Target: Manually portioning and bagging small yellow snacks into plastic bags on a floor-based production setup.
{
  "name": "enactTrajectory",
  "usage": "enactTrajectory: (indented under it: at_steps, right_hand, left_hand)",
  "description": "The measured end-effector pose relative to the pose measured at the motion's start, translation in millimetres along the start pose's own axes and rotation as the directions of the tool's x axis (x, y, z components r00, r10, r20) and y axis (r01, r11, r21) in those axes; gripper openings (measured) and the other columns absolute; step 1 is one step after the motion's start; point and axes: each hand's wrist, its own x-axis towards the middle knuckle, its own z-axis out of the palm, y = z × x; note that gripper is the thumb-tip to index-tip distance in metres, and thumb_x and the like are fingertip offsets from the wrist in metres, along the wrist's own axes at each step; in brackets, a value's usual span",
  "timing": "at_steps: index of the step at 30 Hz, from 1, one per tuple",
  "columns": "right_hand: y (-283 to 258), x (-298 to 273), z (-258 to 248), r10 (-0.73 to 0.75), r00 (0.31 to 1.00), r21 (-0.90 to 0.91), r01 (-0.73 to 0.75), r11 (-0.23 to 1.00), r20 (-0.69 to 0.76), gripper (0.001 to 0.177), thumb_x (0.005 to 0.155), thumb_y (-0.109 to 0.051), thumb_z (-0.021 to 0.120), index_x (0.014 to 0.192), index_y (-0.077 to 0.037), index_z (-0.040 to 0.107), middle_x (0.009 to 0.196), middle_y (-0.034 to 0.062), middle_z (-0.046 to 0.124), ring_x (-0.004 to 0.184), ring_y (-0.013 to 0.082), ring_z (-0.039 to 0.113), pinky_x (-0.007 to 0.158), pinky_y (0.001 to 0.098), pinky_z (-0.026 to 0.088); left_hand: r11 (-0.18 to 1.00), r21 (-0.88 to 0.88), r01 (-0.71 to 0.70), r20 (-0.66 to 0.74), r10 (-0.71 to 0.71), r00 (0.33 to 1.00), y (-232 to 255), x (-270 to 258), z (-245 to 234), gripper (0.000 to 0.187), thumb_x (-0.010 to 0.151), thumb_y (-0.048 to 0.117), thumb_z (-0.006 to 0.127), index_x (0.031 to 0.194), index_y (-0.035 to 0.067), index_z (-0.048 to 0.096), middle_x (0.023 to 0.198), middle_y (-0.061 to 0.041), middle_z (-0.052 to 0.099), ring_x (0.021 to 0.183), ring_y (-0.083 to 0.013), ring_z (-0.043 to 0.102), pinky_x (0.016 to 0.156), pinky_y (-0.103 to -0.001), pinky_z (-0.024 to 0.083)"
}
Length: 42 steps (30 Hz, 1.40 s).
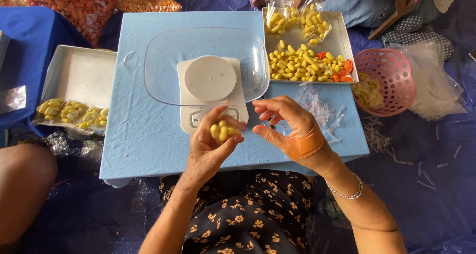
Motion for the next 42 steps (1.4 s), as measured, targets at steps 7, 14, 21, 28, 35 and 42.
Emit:
enactTrajectory:
  at_steps: [7,14,21,28,35,42]
  right_hand:
    - [-23.3,16.0,-7.0,-0.139,0.990,-0.114,0.138,0.984,-0.006,0.026,0.095,-0.011,0.074,0.121,-0.009,0.073,0.116,0.0095,0.070,0.093,0.0235,0.069,0.084,0.0347,0.059]
    - [-22.8,24.9,-2.2,-0.212,0.972,-0.189,0.229,0.955,0.103,0.015,0.100,-0.013,0.067,0.112,-0.015,0.076,0.123,0.0107,0.068,0.104,0.0337,0.070,0.092,0.0431,0.057]
    - [-18.4,30.5,-0.1,-0.244,0.960,-0.246,0.272,0.930,0.138,0.006,0.097,-0.015,0.072,0.102,-0.016,0.076,0.117,0.0080,0.070,0.104,0.0330,0.070,0.094,0.0445,0.056]
    - [-1.3,28.3,7.2,-0.401,0.907,-0.442,0.414,0.796,0.128,0.006,0.090,-0.023,0.082,0.093,-0.024,0.077,0.110,-0.0022,0.069,0.110,0.0246,0.069,0.092,0.0408,0.055]
    - [-3.5,23.9,4.6,-0.504,0.850,-0.593,0.487,0.641,0.154,0.010,0.088,-0.025,0.079,0.083,-0.022,0.070,0.105,-0.0041,0.069,0.108,0.0223,0.069,0.091,0.0398,0.054]
    - [11.5,24.2,9.8,-0.553,0.806,-0.580,0.558,0.593,0.210,0.012,0.082,-0.014,0.072,0.075,-0.014,0.062,0.093,-0.0001,0.067,0.101,0.0236,0.070,0.086,0.0401,0.055]
  left_hand:
    - [0.995,0.044,0.091,0.052,-0.093,0.994,6.8,-1.2,0.8,0.061,0.084,-0.010,0.074,0.141,-0.008,0.051,0.111,-0.026,0.073,0.098,-0.0223,0.073,0.089,-0.034,0.061]
    - [0.982,0.052,0.181,0.073,-0.185,0.980,9.5,-5.4,0.2,0.065,0.083,-0.005,0.078,0.142,-0.007,0.051,0.114,-0.025,0.073,0.095,-0.0212,0.071,0.087,-0.037,0.062]
    - [0.966,0.149,0.210,0.089,-0.225,0.970,14.8,-5.9,-1.7,0.057,0.087,0.001,0.076,0.139,-0.007,0.054,0.110,-0.022,0.074,0.092,-0.0198,0.072,0.085,-0.040,0.064]
    - [0.909,0.413,0.051,0.189,-0.140,0.972,24.4,-4.9,9.0,0.069,0.089,0.003,0.074,0.151,0.004,0.045,0.084,-0.011,0.065,0.079,-0.0126,0.059,0.069,-0.032,0.058]
    - [0.744,0.667,-0.035,0.202,-0.135,0.970,21.3,-8.6,10.8,0.065,0.086,0.008,0.074,0.148,0.011,0.051,0.069,-0.009,0.061,0.062,-0.0217,0.061,0.058,-0.037,0.055]
    - [0.599,0.798,-0.073,0.224,-0.181,0.958,-2.1,-16.7,5.8,0.038,0.089,0.019,0.073,0.124,0.015,0.061,0.073,-0.016,0.066,0.068,-0.0405,0.070,0.059,-0.047,0.054]
